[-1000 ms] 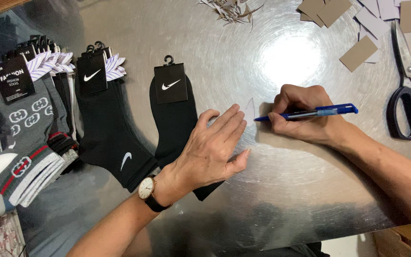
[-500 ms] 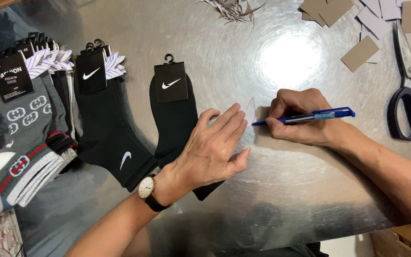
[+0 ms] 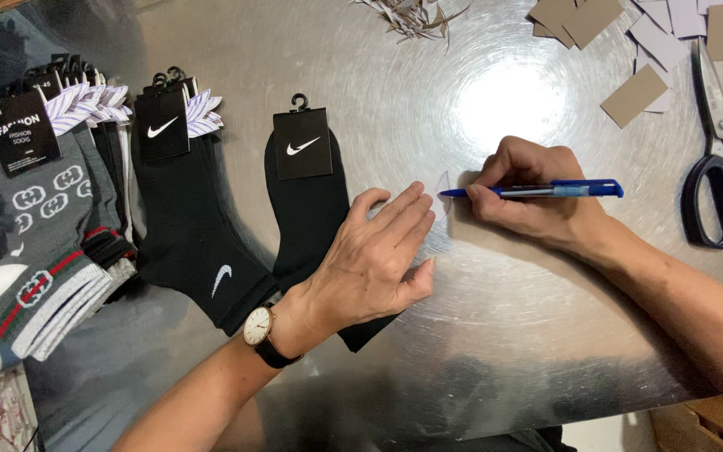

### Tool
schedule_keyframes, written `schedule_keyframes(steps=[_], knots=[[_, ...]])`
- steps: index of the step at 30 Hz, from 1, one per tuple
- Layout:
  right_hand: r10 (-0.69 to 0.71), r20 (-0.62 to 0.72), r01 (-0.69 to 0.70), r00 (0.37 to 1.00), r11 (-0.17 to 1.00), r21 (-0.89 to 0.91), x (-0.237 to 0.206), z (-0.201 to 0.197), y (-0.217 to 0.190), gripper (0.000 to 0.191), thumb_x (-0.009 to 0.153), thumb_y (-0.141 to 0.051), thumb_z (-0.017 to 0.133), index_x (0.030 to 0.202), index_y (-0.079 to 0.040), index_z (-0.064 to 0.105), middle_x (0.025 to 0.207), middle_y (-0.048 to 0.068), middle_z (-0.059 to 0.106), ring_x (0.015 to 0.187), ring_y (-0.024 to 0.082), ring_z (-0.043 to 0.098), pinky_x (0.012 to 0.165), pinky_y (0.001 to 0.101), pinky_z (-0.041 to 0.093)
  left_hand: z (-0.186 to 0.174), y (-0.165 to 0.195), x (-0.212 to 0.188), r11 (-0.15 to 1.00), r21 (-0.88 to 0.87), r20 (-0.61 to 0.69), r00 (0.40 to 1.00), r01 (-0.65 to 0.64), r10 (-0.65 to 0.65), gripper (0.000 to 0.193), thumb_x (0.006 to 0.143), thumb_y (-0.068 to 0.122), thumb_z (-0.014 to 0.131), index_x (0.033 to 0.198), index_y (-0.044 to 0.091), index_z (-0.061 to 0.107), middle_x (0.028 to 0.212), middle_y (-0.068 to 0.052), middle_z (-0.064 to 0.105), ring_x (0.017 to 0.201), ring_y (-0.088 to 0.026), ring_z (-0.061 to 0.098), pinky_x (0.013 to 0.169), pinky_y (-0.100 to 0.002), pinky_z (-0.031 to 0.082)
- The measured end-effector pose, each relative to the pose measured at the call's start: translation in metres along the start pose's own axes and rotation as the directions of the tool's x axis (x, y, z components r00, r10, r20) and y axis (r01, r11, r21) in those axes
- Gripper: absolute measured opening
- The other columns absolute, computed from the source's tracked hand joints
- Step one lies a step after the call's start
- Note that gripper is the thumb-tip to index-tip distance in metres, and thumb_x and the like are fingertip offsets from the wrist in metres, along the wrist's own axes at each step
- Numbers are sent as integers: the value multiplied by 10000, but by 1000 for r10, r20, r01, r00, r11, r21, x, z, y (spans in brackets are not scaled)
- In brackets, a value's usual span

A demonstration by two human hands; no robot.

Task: The person draws a leaf-like pattern on small pieces of paper using a blue pen, then cuts them out with scissors. The finished paper cutouts are attached to the tags of black socks. The process is repeated for multiple items.

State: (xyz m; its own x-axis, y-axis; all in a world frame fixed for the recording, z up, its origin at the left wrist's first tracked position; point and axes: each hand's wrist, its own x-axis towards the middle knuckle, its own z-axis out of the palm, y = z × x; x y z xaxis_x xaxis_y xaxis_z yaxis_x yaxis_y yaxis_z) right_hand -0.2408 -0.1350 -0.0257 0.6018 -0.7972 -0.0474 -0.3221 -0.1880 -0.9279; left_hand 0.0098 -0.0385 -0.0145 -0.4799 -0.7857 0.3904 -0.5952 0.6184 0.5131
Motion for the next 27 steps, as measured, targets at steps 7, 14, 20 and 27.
schedule_keyframes(steps=[7,14,20,27], knots=[[-2,-1,2,1000,999,-36,3,1,-10,187,902,-170,755,884,-23,641,853,92,757,697,96,679,571,229,534,-1,1,2,1000,11,6,1000,-9,9,429,866,173,674,1152,-146,677,1275,-288,658,1328,-371,585,1083,-526,422],[3,38,0,999,997,-79,2,0,-11,183,875,-160,753,826,-38,626,734,62,726,575,74,616,471,231,445,-1,2,2,1000,14,12,1000,0,0,431,861,167,679,1155,-149,679,1282,-291,655,1329,-369,583,1084,-522,418],[-28,98,39,995,993,-111,1,0,-5,192,832,-155,770,757,-55,623,661,48,697,507,76,579,434,227,405,1,1,1,1000,24,8,1000,0,0,422,865,166,674,1153,-142,684,1283,-291,652,1326,-366,581,1082,-526,415],[-94,130,79,987,990,116,5,-2,1,157,863,-142,735,764,-48,658,703,52,772,448,47,624,406,223,446,4,-1,0,999,42,-2,1000,-16,16,430,859,161,675,1183,-121,696,1284,-277,650,1327,-361,581,1084,-534,415]])
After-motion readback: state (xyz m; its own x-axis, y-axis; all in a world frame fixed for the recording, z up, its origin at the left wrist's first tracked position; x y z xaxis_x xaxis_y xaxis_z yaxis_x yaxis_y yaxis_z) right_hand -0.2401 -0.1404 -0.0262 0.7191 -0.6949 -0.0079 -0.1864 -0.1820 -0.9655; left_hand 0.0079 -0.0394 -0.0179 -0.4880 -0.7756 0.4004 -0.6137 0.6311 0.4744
